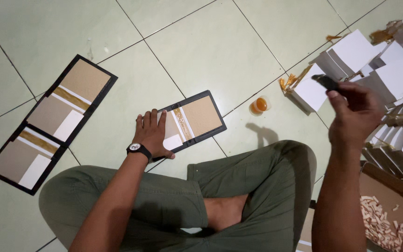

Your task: The person sits on the floor and applies glue to the center strip of rectangular frames using a brush. They dip the brush into a small container of glue and spread it along the designated area of each frame, then place the finished frames aside.

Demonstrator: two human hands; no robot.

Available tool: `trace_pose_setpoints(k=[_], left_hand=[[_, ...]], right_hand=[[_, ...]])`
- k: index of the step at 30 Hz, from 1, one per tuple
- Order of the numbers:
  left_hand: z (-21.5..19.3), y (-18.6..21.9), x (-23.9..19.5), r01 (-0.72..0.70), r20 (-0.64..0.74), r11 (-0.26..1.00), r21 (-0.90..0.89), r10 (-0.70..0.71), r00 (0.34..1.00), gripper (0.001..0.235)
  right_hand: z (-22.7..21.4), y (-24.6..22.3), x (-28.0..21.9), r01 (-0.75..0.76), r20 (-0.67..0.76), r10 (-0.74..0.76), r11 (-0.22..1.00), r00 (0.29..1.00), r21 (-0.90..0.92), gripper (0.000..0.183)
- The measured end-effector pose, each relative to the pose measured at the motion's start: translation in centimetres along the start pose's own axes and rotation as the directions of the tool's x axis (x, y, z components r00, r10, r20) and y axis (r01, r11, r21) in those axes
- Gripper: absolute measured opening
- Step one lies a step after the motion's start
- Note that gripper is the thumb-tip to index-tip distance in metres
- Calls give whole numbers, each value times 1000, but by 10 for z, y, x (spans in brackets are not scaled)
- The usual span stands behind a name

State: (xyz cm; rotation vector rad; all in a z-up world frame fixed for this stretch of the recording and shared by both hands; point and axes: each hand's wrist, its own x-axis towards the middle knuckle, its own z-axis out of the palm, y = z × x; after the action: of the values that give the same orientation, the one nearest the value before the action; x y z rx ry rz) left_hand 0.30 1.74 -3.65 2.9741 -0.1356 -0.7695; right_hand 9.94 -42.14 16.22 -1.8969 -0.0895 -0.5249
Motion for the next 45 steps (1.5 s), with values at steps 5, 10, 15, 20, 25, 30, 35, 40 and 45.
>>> trace_pose_setpoints(k=[5,10,15,20,25,30,35,40,45], left_hand=[[3,-1,1,-10,-20,1000,4,10,1000,168],[4,-1,1,-5,-36,1000,-8,5,999,169],[-3,0,-3,0,6,999,-50,0,1000,168],[3,-1,-1,-12,-40,999,-47,10,999,166],[-23,6,-16,-10,-16,998,-70,9,1000,162],[-34,10,-22,5,26,997,-78,-3,1000,156],[-37,10,-23,8,33,996,-92,-5,999,155],[-39,12,-24,20,45,997,-74,-17,999,156],[-40,11,-25,15,41,997,-80,-12,999,153]], right_hand=[[-10,-5,4,127,-37,-124,989,992,72,28],[-4,3,-7,57,-16,-56,994,998,90,28],[7,41,-22,-25,-14,25,999,1000,22,24],[22,49,-36,-198,-47,197,980,979,-23,25],[29,120,-42,-213,-54,210,976,976,-43,28],[35,127,-37,-237,-4,240,956,971,-173,32],[49,107,-33,-107,154,174,923,973,-369,39],[54,134,-28,-164,210,292,866,933,-472,40],[46,136,-32,-248,144,346,855,927,-455,32]])
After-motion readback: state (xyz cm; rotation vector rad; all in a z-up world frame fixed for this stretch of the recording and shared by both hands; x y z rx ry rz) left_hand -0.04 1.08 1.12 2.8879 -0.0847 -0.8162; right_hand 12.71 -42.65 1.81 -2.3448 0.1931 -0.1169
